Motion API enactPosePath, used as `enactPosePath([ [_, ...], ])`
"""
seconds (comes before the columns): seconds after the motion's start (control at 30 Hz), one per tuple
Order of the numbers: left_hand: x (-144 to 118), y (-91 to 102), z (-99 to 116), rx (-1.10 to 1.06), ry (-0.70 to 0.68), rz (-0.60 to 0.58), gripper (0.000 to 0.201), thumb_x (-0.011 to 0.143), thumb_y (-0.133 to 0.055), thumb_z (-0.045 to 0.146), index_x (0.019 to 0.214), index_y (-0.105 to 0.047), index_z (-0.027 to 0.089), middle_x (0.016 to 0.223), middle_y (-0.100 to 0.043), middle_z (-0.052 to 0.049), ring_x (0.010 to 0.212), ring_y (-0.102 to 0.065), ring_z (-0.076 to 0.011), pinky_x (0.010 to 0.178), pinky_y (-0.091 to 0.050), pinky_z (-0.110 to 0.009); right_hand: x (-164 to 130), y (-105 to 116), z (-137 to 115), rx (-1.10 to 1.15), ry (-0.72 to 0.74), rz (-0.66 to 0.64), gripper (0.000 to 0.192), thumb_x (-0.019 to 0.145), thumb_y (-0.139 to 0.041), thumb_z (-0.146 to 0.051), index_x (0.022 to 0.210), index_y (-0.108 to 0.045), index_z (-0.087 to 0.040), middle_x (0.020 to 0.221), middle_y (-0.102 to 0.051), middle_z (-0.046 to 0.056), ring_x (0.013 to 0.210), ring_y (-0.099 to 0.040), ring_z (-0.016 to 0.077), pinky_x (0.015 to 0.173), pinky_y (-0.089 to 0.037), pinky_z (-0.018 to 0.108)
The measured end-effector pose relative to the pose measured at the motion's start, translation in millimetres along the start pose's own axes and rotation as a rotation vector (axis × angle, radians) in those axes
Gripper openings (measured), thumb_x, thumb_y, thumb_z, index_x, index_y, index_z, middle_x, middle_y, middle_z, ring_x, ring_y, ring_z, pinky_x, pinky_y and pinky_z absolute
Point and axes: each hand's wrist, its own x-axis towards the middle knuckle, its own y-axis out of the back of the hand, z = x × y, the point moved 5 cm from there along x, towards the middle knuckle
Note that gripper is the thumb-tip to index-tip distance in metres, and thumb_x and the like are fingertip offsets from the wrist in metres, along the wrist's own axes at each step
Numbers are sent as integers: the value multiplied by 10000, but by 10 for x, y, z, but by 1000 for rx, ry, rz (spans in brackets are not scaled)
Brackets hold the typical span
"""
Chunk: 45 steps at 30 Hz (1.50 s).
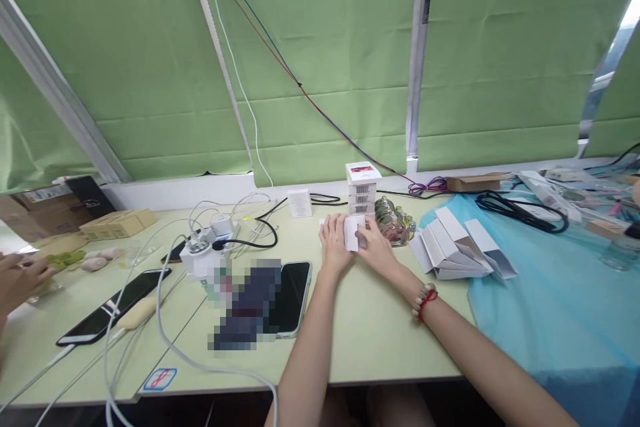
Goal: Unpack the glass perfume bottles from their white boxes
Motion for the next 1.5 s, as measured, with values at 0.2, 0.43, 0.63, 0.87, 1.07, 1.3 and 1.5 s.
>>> enactPosePath([
  [0.2,-22,-46,73,-12,-85,-168,628,664,-549,194,1274,-411,242,1385,-409,-72,1344,-251,-288,1086,-208,-470,-38,-13,42,-222,-178,-32,197,808,-483,-198,890,-662,-200,1103,-493,79,762,-587,155,607,-435,248],
  [0.43,-8,-117,-38,53,-30,-130,564,742,-490,200,1298,-399,226,1432,-363,-73,1386,-181,-266,1098,-197,-473,-18,13,-41,-191,-112,37,262,837,-410,-156,1026,-592,-171,1317,-391,116,924,-590,196,666,-471,282],
  [0.63,0,-82,-125,154,5,-65,448,820,-461,306,1261,-454,225,1428,-370,-106,1378,-213,-269,1082,-234,-473,-2,17,116,79,-141,231,288,902,-317,-306,1046,-530,-176,1248,-444,133,953,-580,210,773,-488,355],
  [0.87,19,-86,-124,172,58,-96,439,817,-437,218,1255,-469,229,1379,-429,-108,1360,-254,-273,1076,-234,-486,-8,-86,222,499,-297,267,304,878,-318,-396,1031,-464,-179,876,-581,81,688,-583,190,559,-526,339],
  [1.07,7,-51,-223,172,140,-58,570,709,-466,53,1253,-471,227,1385,-418,-127,1366,-239,-287,1078,-219,-517,-59,-86,243,664,-434,361,333,851,-349,-421,1063,-461,-191,946,-590,83,556,-544,136,374,-477,258],
  [1.3,-26,-29,-344,75,295,24,686,623,-464,9,1288,-429,173,1371,-427,-170,1369,-229,-304,1099,-165,-542,-37,-7,262,509,-380,323,347,888,-307,-377,1124,-471,-183,985,-647,91,504,-561,136,462,-465,274],
  [1.5,37,39,25,-229,37,11,728,632,-549,142,1328,-341,190,1381,-412,-109,1342,-286,-262,1127,-175,-471,7,119,125,219,-288,224,286,885,-381,-349,1063,-575,-238,911,-697,30,760,-644,195,699,-464,307],
])
